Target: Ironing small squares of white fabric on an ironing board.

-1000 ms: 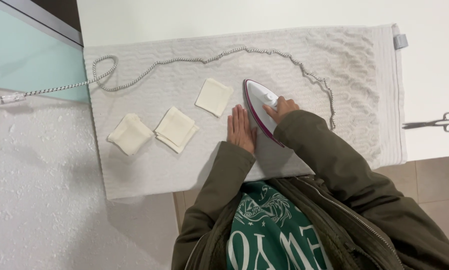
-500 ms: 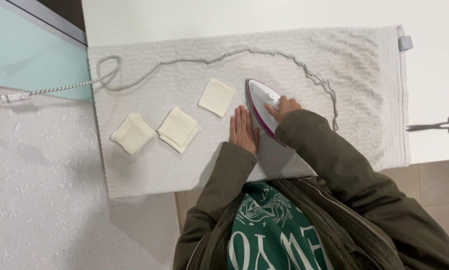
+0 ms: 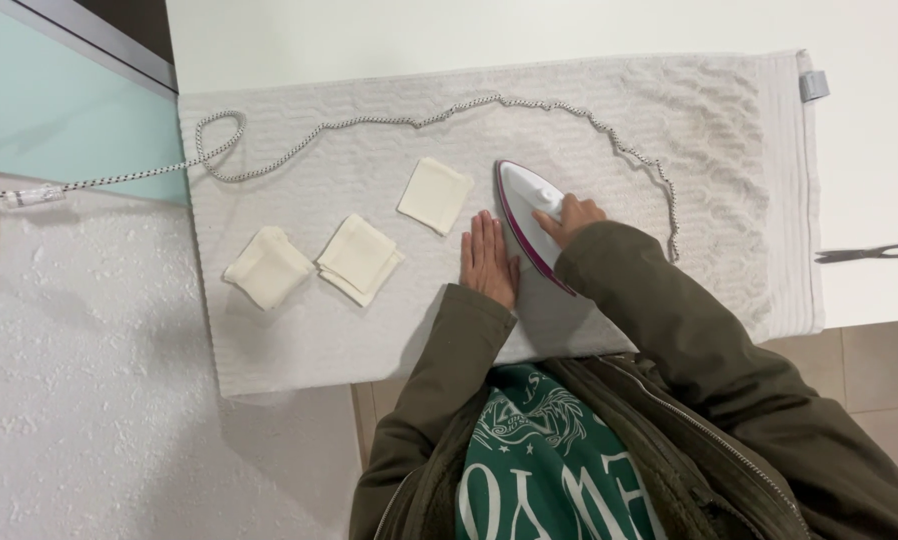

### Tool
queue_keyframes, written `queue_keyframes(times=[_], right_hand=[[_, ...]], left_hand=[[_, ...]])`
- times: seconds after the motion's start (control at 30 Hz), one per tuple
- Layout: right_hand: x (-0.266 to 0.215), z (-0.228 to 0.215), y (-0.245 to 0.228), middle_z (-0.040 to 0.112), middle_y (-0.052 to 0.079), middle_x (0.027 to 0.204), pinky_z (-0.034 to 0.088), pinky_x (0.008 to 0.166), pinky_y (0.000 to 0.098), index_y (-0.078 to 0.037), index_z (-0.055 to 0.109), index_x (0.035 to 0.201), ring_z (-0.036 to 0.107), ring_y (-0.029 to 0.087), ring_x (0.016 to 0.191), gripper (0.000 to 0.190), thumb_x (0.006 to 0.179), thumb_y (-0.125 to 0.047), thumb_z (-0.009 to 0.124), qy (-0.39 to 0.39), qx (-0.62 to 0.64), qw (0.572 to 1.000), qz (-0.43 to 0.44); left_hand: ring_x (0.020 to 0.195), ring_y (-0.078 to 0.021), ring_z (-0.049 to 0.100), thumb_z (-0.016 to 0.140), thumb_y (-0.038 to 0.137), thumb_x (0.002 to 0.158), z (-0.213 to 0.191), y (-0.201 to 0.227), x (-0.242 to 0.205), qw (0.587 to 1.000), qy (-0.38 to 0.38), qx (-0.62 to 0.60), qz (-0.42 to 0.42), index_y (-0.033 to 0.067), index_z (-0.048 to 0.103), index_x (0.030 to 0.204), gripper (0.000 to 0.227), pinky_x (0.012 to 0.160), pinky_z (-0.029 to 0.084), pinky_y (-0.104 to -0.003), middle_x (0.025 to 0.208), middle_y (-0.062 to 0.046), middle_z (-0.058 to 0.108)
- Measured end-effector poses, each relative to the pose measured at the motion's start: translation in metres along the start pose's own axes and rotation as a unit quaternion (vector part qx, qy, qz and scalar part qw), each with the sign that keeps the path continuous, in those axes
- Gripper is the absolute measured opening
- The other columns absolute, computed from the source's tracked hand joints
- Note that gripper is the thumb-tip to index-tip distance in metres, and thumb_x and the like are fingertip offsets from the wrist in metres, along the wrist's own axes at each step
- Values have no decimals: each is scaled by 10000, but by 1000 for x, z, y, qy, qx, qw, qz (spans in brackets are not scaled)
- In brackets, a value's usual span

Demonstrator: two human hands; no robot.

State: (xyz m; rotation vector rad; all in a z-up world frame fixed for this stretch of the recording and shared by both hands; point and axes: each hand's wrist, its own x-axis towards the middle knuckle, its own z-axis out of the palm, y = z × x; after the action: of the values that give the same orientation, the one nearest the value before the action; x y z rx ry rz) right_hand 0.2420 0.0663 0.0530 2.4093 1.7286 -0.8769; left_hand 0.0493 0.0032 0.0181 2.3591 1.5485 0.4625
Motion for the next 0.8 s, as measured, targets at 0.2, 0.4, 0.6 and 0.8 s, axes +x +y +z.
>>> queue_keyframes(times=[0.2,0.4,0.6,0.8], right_hand=[[-2,10,16,692,311,993,587,751,530,40,643,1173,716,447,873,702,931,-618,648,8,10,1000,-14],[-17,3,-2,718,291,967,608,742,514,41,637,1197,743,417,829,669,962,-586,632,-55,11,998,-9],[-39,1,-21,707,308,996,612,706,533,39,621,1231,739,439,841,649,973,-557,615,-73,5,997,-33],[-36,20,-10,685,322,974,601,672,530,50,596,1234,728,444,819,666,957,-556,615,-56,-17,997,-59]], left_hand=[[1580,-407,119,474,281,1035,1,0,1,1000,4,-15,5,-126,243,1573,713,1287,76,-519,1669,-312,168],[1514,-398,395,392,15,1066,-21,-29,-9,913,115,-389,-28,-19,417,1529,465,1248,349,-475,1633,-247,377],[1113,-283,663,357,-208,887,-28,-47,-44,870,159,-447,-133,-27,567,1255,460,932,596,-344,1313,-162,546],[1104,-282,665,352,-223,846,-22,-44,-42,869,197,-437,-126,-18,566,1232,486,850,620,-321,1281,-163,560]])
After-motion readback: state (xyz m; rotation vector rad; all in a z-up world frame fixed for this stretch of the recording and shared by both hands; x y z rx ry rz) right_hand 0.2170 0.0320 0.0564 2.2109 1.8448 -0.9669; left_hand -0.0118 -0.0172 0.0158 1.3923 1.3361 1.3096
